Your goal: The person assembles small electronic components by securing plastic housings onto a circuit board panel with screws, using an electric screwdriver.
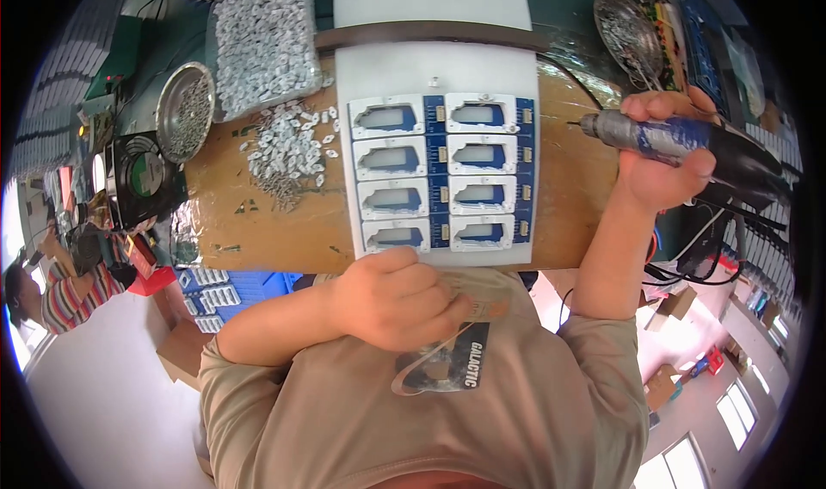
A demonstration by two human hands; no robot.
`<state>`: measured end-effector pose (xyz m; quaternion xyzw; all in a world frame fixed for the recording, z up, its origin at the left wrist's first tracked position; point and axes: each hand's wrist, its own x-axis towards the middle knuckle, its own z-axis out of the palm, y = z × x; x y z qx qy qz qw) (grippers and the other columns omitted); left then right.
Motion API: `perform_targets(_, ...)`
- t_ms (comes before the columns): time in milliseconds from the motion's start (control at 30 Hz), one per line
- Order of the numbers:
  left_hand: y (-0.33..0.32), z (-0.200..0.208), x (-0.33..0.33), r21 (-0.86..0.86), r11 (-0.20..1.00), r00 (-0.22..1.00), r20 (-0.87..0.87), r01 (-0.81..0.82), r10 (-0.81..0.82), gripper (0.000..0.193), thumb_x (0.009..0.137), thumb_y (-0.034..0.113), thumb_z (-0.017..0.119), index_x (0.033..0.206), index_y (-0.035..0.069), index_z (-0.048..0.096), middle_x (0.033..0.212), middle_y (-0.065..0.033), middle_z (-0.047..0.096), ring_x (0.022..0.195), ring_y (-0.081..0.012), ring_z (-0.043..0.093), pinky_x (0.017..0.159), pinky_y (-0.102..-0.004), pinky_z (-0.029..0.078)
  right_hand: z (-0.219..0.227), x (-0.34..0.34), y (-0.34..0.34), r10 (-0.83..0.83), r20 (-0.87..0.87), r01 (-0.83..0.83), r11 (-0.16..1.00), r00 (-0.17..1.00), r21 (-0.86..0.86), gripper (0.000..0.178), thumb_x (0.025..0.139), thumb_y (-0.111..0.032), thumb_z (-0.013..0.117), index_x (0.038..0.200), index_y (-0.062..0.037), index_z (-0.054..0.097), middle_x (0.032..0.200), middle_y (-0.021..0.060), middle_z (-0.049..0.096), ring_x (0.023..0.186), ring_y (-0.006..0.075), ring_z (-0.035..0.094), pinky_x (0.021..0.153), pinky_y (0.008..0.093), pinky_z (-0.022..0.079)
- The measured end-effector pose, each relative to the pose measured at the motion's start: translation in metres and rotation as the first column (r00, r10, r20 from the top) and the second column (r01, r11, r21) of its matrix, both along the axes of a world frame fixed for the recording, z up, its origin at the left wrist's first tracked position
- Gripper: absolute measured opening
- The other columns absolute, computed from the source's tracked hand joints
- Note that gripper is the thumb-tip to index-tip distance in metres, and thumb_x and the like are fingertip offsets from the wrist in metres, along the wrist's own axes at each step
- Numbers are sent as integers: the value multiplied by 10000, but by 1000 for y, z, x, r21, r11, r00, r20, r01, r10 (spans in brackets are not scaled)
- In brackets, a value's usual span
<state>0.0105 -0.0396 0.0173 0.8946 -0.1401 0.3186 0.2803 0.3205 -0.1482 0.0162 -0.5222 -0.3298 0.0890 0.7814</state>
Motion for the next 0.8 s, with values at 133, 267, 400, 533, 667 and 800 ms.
perform_targets(133, 8, 3, -3, 41, 999, 999, -27, -24, 25, 255, 643, 99, 688, 896, 64, 684, 778, 9, 569, 625, -121, 486, 513, -260, 338, -3, -3, 3, 79, 5, -79, 997, 997, 26, 760, 775, -609, 702, 1253, -48, 519, 891, 119, 639, 759, 279, 612, 733, 431, 509)
perform_targets(267, 14, 4, -1, 16, 999, 999, -20, -41, 41, 255, 659, 82, 726, 911, 67, 691, 771, -7, 574, 603, -139, 480, 511, -269, 349, 3, -8, 4, 26, -34, -25, 999, 999, 43, 866, 709, -579, 793, 1216, 44, 465, 840, 143, 634, 732, 276, 638, 685, 414, 556)
perform_targets(400, 16, 3, 1, 4, 996, 995, -46, -91, 92, 250, 676, 69, 773, 911, 53, 689, 764, -22, 579, 580, -154, 491, 519, -283, 378, 1, -5, 3, 66, -58, -62, 996, 996, 65, 838, 725, -554, 792, 1213, 46, 469, 833, 149, 633, 717, 277, 643, 671, 412, 558)
perform_targets(533, 21, 5, 5, 4, 989, 988, -50, -147, 147, 273, 667, 98, 765, 923, 74, 676, 769, -2, 570, 602, -148, 502, 522, -282, 369, 4, -8, 8, 46, 1, -46, 997, 999, 63, 828, 734, -545, 792, 1209, 51, 469, 822, 156, 631, 696, 272, 641, 661, 396, 557)
perform_targets(667, 36, 8, 9, 18, 980, 972, -124, -200, 201, 269, 687, 99, 787, 928, 69, 672, 800, -16, 593, 641, -178, 544, 560, -311, 402, 5, -12, 10, 6, 30, -7, 999, 1000, 38, 885, 713, -602, 790, 1198, 64, 468, 813, 157, 630, 688, 258, 641, 657, 373, 552)
perform_targets(800, 59, 9, 24, 17, 948, 937, -146, -318, 317, 270, 689, 100, 797, 931, 79, 679, 857, -45, 623, 714, -224, 593, 627, -336, 437, 6, -14, 13, -8, 65, 10, 999, 998, -30, 992, 688, -733, 724, 1202, 75, 468, 821, 147, 634, 689, 243, 638, 669, 362, 550)
